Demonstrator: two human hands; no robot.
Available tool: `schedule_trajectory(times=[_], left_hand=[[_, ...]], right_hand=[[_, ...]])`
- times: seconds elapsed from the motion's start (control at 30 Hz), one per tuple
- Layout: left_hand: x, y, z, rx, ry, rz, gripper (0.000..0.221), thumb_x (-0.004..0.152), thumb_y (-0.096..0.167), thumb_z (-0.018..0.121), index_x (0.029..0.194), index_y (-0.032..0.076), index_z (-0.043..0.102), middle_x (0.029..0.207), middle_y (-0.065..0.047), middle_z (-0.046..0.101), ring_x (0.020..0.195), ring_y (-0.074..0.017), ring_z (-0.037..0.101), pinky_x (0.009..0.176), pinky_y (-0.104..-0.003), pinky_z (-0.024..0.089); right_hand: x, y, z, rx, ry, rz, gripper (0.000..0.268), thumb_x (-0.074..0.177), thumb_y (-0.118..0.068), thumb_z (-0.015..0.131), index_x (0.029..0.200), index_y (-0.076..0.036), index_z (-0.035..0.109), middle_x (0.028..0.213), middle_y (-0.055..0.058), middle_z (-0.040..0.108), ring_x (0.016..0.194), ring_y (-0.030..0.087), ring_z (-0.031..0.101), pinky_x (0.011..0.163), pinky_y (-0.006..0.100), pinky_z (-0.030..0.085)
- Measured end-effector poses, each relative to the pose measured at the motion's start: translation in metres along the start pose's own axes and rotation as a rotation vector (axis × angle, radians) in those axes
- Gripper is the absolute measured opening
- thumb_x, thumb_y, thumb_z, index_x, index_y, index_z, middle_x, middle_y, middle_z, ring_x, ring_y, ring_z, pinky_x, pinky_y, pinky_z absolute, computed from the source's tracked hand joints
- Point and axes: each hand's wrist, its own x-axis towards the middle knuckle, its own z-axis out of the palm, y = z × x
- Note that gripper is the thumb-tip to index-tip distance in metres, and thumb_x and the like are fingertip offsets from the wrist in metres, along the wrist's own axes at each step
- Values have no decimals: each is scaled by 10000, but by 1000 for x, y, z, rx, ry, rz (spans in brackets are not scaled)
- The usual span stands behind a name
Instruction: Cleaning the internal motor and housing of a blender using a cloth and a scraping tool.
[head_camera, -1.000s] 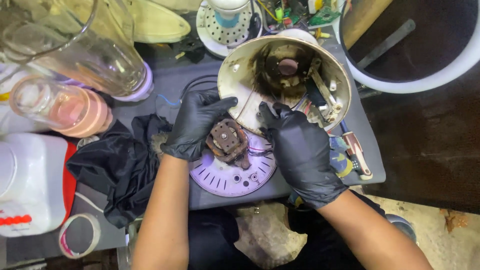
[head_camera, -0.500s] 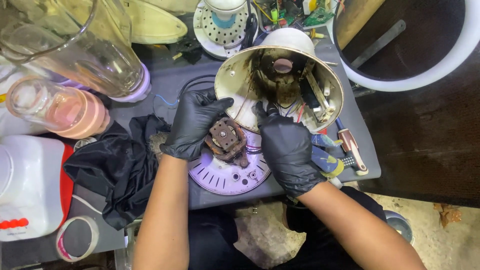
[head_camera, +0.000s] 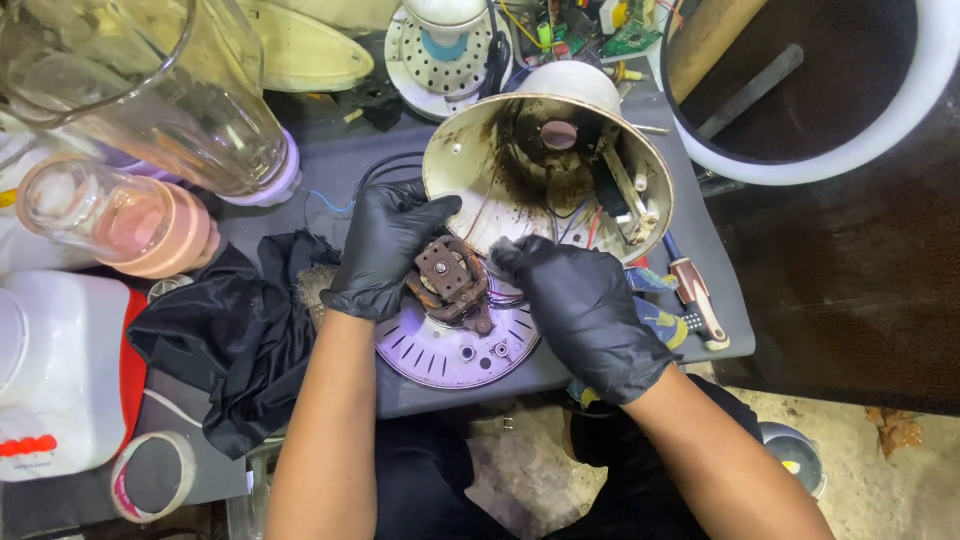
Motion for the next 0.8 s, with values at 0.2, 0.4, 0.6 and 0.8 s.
schedule_trajectory(times=[0.2,0.4,0.6,0.8], left_hand=[[-5,13,4,21,3,-3,203,848,205,833,979,53,807,846,-141,791,827,-277,776,804,-344,593],[-6,15,2,27,18,-37,200,855,222,833,979,66,813,820,-111,792,778,-245,781,803,-327,598],[8,-15,-3,31,-9,0,168,868,174,816,988,57,810,836,-129,788,803,-264,774,790,-344,598],[-10,25,1,63,-16,22,222,886,198,818,1019,22,794,856,-183,785,835,-338,775,795,-383,611]], right_hand=[[14,-36,-39,-93,145,73,164,915,-237,581,983,-236,730,633,-30,651,612,249,710,470,408,550],[3,-28,20,-147,165,17,224,944,-175,556,810,-88,713,565,77,653,553,318,691,441,420,546],[-21,-22,72,-205,133,96,213,928,-171,562,747,-107,654,533,49,624,480,276,666,401,407,516],[-8,-27,46,-80,226,18,273,960,-161,587,752,-23,696,534,192,626,509,413,659,367,452,507]])
